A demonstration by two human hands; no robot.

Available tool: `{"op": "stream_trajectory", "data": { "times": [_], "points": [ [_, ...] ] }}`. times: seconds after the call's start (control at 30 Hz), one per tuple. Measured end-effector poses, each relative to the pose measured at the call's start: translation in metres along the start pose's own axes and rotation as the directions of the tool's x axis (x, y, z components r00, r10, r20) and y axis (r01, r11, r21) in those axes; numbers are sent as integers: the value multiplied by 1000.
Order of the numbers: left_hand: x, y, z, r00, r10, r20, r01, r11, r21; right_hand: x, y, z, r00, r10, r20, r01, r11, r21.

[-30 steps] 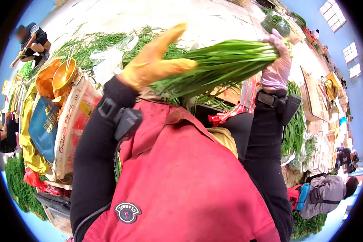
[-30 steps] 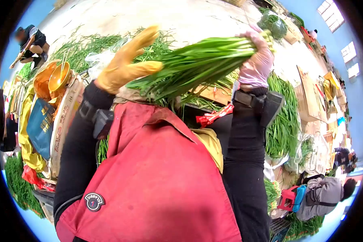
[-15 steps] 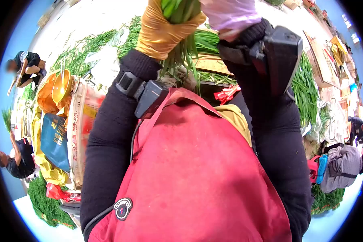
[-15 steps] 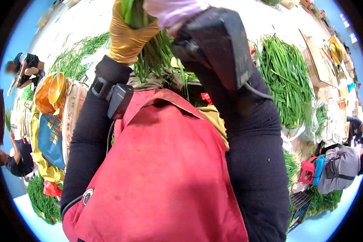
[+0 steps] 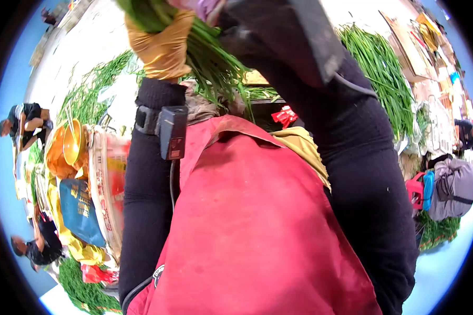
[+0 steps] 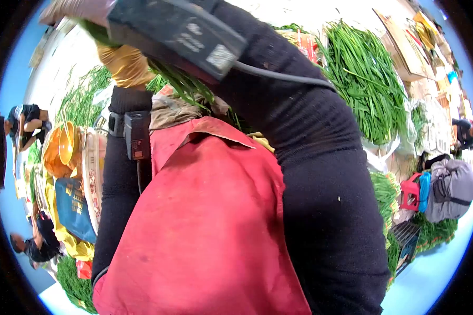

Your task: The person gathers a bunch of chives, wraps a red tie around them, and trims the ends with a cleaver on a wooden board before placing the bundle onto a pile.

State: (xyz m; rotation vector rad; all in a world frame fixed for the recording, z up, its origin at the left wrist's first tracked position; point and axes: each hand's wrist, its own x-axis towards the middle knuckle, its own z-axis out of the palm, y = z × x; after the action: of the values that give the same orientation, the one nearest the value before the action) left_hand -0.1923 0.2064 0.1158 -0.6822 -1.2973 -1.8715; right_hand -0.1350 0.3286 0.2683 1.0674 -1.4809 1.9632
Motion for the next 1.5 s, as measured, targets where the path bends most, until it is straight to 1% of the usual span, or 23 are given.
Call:
{"op": "stream_trajectory", "data": {
  "times": [0.03,0.07,0.13,0.2,0.23,0.27,0.3,0.33,0.4,0.43,0.47,0.57,0.6,0.67,0.73,0.8,1.0,1.03,1.13,1.27,1.3,1.4,1.5],
  "points": [
    [4,3,2,999,-16,-46,19,997,73,1,3,-2,1000,8,3,-8,1000,-11],
    [3,26,28,994,28,-104,-20,997,77,1,5,-8,1000,24,-2,-24,999,-26],
    [16,35,21,980,-92,-175,77,993,-89,-1,9,-28,998,64,-17,-65,995,-70],
    [25,26,-10,953,-140,-270,151,988,19,-16,10,-57,988,137,-65,-143,985,-100],
    [28,21,-28,928,-199,-314,201,979,-27,-28,7,-73,976,195,-99,-205,973,-103],
    [31,16,-46,899,-255,-355,246,967,-72,-45,-1,-84,917,366,-160,-371,928,-8],
    [34,18,-57,828,-401,-393,326,913,-244,-67,-1,-97,917,325,-231,-345,937,-51],
    [35,10,-80,819,-459,-345,348,875,-338,-90,3,-109,912,283,-298,-323,942,-93],
    [31,6,-117,752,-571,-330,392,789,-473,-135,9,-137,849,463,-257,-516,830,-210],
    [27,7,-127,723,-581,-374,386,788,-480,-157,13,-143,794,533,-292,-589,794,-152],
    [21,16,-127,703,-617,-353,405,756,-514,-178,18,-146,732,600,-323,-655,750,-91],
    [7,17,-149,667,-582,-465,365,800,-476,-223,38,-150,645,701,-304,-760,630,-159],
    [2,11,-163,673,-555,-489,342,820,-460,-231,46,-147,595,748,-294,-800,588,-120],
    [-3,13,-166,645,-561,-519,338,819,-464,-233,55,-134,581,771,-262,-811,520,-268],
    [-9,19,-164,585,-598,-548,362,797,-483,-236,74,-124,547,808,-221,-837,527,-145],
    [-14,15,-177,596,-613,-519,343,779,-525,-240,91,-115,542,810,-223,-835,549,-37],
    [-27,19,-186,580,-636,-508,332,755,-566,-232,112,-98,484,844,-231,-858,509,62],
    [-28,20,-187,574,-644,-506,332,748,-575,-228,111,-103,470,863,-184,-881,447,-151],
    [-35,19,-194,547,-632,-548,320,764,-561,-226,110,-97,486,863,-138,-871,490,-5],
    [-41,15,-201,531,-644,-551,328,756,-567,-214,119,-96,364,925,-110,-906,324,-271],
    [-43,14,-202,520,-644,-560,330,757,-564,-215,123,-93,442,885,-146,-872,386,-300],
    [-44,17,-200,499,-638,-586,331,766,-551,-212,123,-83,504,838,-211,-864,490,-118],
    [-48,16,-204,495,-635,-593,338,770,-541,-217,131,-97,375,924,-77,-927,374,-24]
  ]
}}
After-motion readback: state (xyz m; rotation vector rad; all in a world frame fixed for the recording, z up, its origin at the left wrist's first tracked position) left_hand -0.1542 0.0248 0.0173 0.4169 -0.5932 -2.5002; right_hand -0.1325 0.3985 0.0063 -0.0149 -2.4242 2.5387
